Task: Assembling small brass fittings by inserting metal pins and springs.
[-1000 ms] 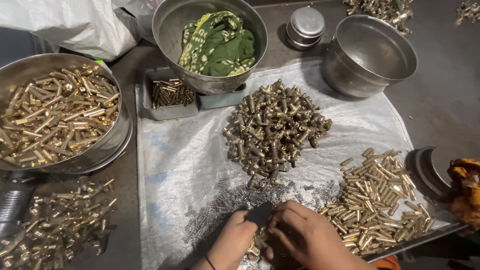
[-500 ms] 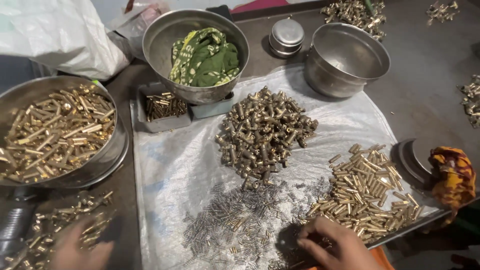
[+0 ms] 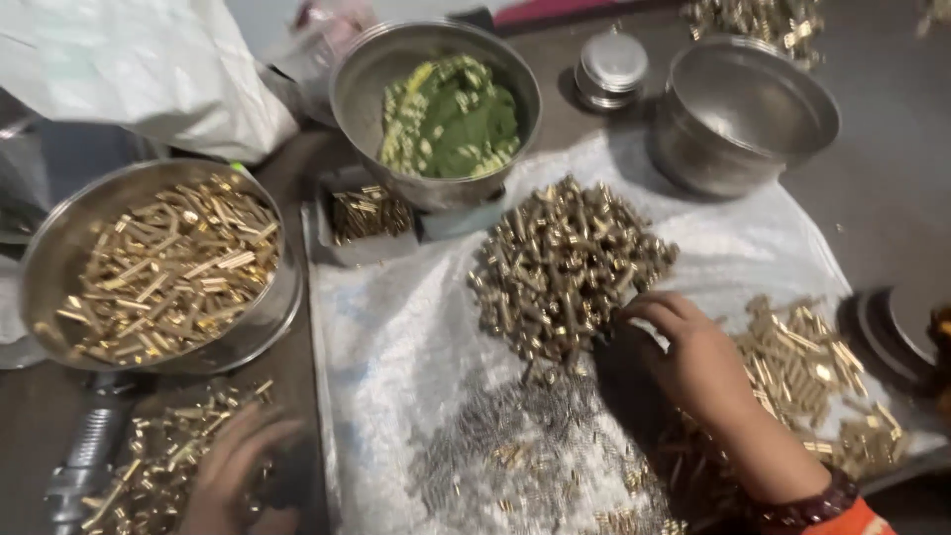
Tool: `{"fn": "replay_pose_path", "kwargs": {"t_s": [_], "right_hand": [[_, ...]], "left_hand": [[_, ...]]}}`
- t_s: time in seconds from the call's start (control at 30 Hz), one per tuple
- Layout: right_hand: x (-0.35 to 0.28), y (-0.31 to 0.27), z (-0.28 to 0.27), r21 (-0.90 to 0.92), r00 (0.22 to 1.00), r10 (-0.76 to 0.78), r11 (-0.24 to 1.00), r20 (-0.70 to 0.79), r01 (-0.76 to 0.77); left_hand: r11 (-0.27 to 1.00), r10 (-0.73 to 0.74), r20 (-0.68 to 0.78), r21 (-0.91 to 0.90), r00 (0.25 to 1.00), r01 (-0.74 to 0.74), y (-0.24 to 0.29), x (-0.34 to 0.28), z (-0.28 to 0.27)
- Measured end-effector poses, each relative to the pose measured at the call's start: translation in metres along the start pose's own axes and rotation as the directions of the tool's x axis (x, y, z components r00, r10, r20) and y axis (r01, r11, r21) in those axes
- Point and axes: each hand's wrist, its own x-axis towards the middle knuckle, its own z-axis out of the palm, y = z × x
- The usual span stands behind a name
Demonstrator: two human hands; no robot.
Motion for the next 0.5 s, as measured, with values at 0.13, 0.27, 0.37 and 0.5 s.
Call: {"fn": "replay_pose_path", "kwargs": {"t_s": [0.13,0.27,0.37,0.5], "right_hand": [[0.026,0.013,0.010,-0.119,0.978,-0.160,0.982,-0.132,0.144],[0.032,0.015,0.007,-0.234,0.995,-0.065,0.971,-0.080,0.045],[0.011,0.006,-0.009,-0.149,0.988,0.151,0.977,-0.022,-0.152],[-0.033,-0.043,-0.026,0.411,0.975,0.168,0.886,0.145,-0.214]], "left_hand": [[0.992,-0.082,0.002,-0.100,0.997,0.081,0.086,0.031,0.005],[0.959,-0.078,0.070,-0.267,0.994,0.094,0.146,0.046,0.016],[0.888,-0.144,0.252,-0.394,0.957,0.237,0.178,0.049,0.051],[0.483,-0.372,0.622,-0.504,0.689,0.716,0.245,0.061,0.106]]}}
